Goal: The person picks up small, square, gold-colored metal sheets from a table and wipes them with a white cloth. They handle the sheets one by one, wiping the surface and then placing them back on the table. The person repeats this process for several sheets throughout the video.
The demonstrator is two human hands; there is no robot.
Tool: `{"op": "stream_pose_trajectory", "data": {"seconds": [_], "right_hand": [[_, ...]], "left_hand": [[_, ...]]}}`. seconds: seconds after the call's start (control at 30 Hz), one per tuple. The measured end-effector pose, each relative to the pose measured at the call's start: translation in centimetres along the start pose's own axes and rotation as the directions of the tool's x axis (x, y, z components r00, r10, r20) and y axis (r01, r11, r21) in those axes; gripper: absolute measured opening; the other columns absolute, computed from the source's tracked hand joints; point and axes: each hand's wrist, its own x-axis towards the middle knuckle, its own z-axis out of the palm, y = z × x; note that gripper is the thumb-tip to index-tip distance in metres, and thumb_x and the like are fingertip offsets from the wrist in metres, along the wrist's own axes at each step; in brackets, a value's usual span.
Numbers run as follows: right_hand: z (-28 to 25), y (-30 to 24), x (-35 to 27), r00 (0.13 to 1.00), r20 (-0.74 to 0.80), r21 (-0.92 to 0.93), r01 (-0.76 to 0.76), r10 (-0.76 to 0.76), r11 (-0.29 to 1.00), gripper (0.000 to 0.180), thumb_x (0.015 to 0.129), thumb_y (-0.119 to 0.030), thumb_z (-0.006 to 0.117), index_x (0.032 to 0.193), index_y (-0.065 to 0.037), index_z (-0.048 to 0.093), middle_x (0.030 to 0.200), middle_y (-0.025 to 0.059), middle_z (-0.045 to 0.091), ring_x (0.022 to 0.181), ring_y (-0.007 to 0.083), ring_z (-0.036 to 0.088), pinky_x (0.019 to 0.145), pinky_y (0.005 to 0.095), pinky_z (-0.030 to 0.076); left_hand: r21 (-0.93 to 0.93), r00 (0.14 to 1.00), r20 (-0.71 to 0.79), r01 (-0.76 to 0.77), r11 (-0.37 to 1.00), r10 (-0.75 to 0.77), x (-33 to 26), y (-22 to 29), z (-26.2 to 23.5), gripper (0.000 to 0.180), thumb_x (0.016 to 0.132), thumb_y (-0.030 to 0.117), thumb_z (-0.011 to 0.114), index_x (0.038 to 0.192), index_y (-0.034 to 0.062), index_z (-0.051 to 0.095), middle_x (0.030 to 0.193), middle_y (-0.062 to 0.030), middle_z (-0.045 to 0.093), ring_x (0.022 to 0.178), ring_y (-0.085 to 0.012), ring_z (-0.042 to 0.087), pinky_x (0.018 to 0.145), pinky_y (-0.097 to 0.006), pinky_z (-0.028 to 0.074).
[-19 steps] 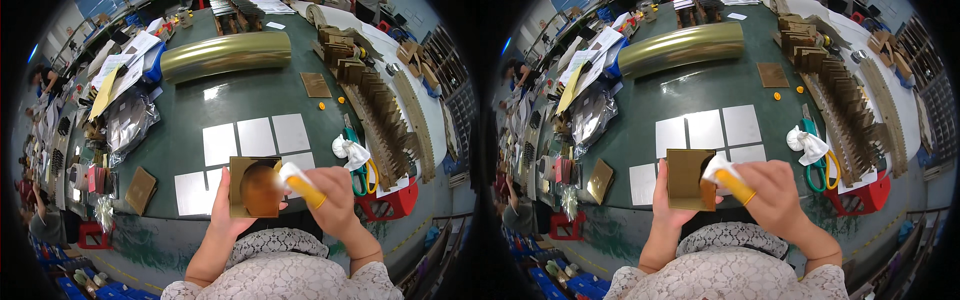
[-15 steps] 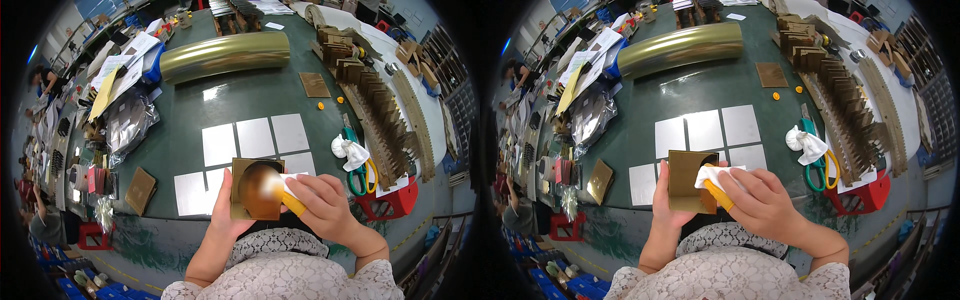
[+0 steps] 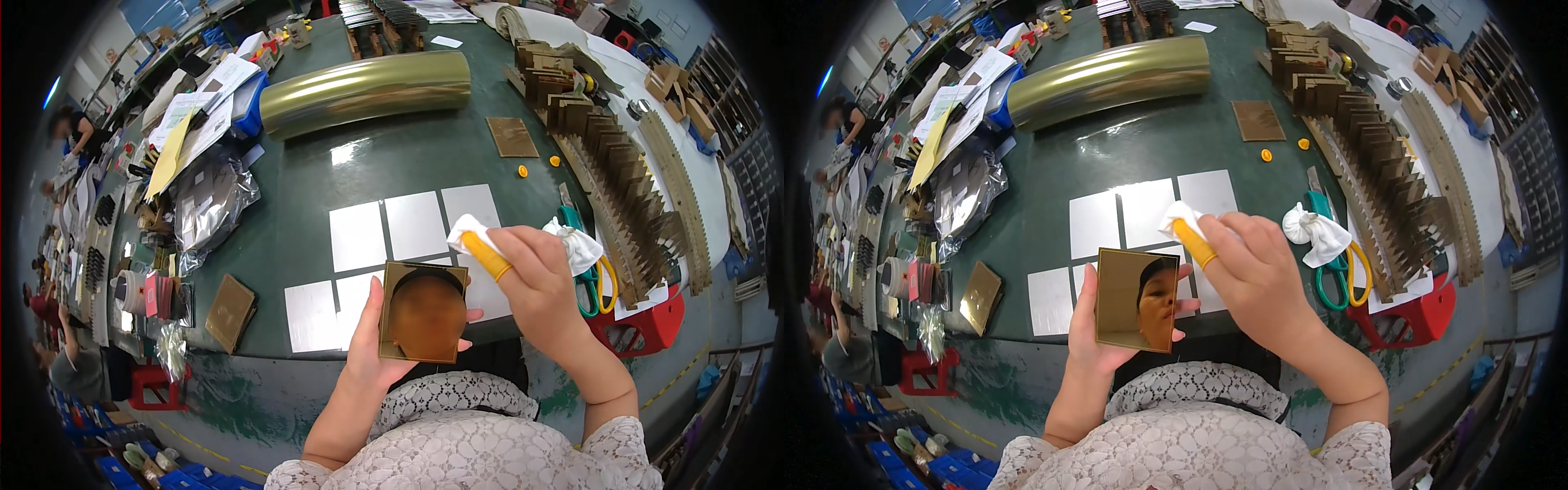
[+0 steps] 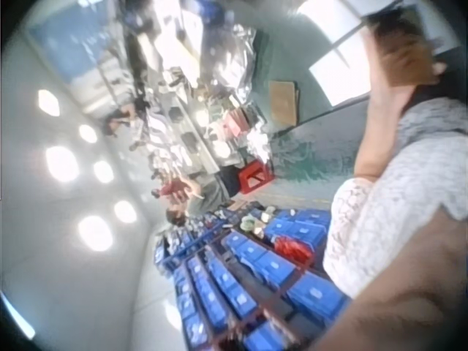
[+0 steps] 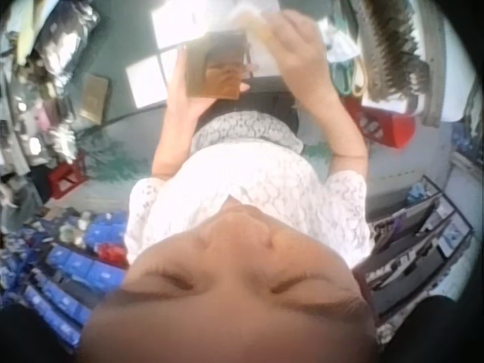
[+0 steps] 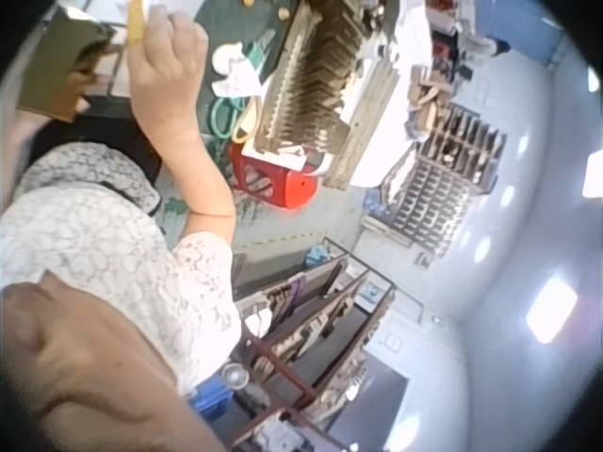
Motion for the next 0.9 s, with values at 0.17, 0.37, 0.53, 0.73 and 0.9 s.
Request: {"op": "stream_pose_trajectory", "data": {"seconds": [0.17,0.37,0.53,0.73,0.9], "right_hand": [[-0.2,0.2,-0.5,0.996,-0.039,-0.029,-0.077,0.076,0.997,0.029,0.069,-0.006,0.063,0.096,0.003,0.065,0.116,0.0106,0.059,0.106,0.0275,0.054,0.085,0.0405,0.044],[-0.7,-0.1,-1.0,0.996,-0.031,-0.034,-0.083,0.082,0.996,0.029,0.067,-0.005,0.064,0.095,0.003,0.065,0.116,0.0106,0.059,0.106,0.0277,0.054,0.084,0.04,0.043],[-1.3,-1.7,-0.6,1.0,-0.003,0.01,0.025,-0.024,1.0,0.026,0.066,-0.012,0.064,0.089,0.001,0.065,0.116,0.0103,0.06,0.105,0.0258,0.055,0.085,0.0396,0.043],[-0.1,-2.0,-0.4,0.997,0.0,-0.056,0.08,-0.08,0.995,0.018,0.066,-0.015,0.063,0.08,-0.004,0.064,0.113,0.0082,0.06,0.103,0.0247,0.055,0.087,0.0397,0.041],[-0.3,-0.5,-1.1,1.0,-0.007,-0.153,-0.007,0.006,0.988,0.025,0.068,-0.012,0.061,0.089,-0.001,0.066,0.115,0.009,0.059,0.104,0.0257,0.054,0.085,0.0411,0.039]], "left_hand": [[0.005,1.0,0.026,-0.003,1.0,0.003,0.2,0.0,0.0,0.078,0.095,0.064,0.019,0.146,0.0053,0.027,0.143,-0.0257,0.034,0.122,-0.0479,0.045,0.087,-0.055,0.051],[0.012,1.0,-0.015,0.005,1.0,-0.005,0.1,0.0,0.1,0.08,0.093,0.067,0.021,0.146,0.0064,0.03,0.146,-0.0269,0.03,0.12,-0.047,0.046,0.083,-0.055,0.052],[-0.056,0.999,0.034,-0.002,0.998,0.004,0.1,-0.2,-0.3,0.076,0.096,0.063,0.022,0.145,0.0058,0.029,0.142,-0.024,0.038,0.122,-0.0476,0.046,0.093,-0.06,0.045],[0.085,0.996,-0.086,-0.013,0.996,0.02,-0.2,-0.1,0.7,0.076,0.095,0.064,0.024,0.144,0.0058,0.031,0.139,-0.0224,0.042,0.124,-0.0476,0.045,0.094,-0.061,0.044],[0.047,0.999,-0.049,-0.005,0.999,0.008,0.0,0.1,-0.3,0.078,0.094,0.065,0.021,0.146,0.0068,0.029,0.144,-0.0253,0.034,0.122,-0.0472,0.046,0.088,-0.056,0.049]]}}
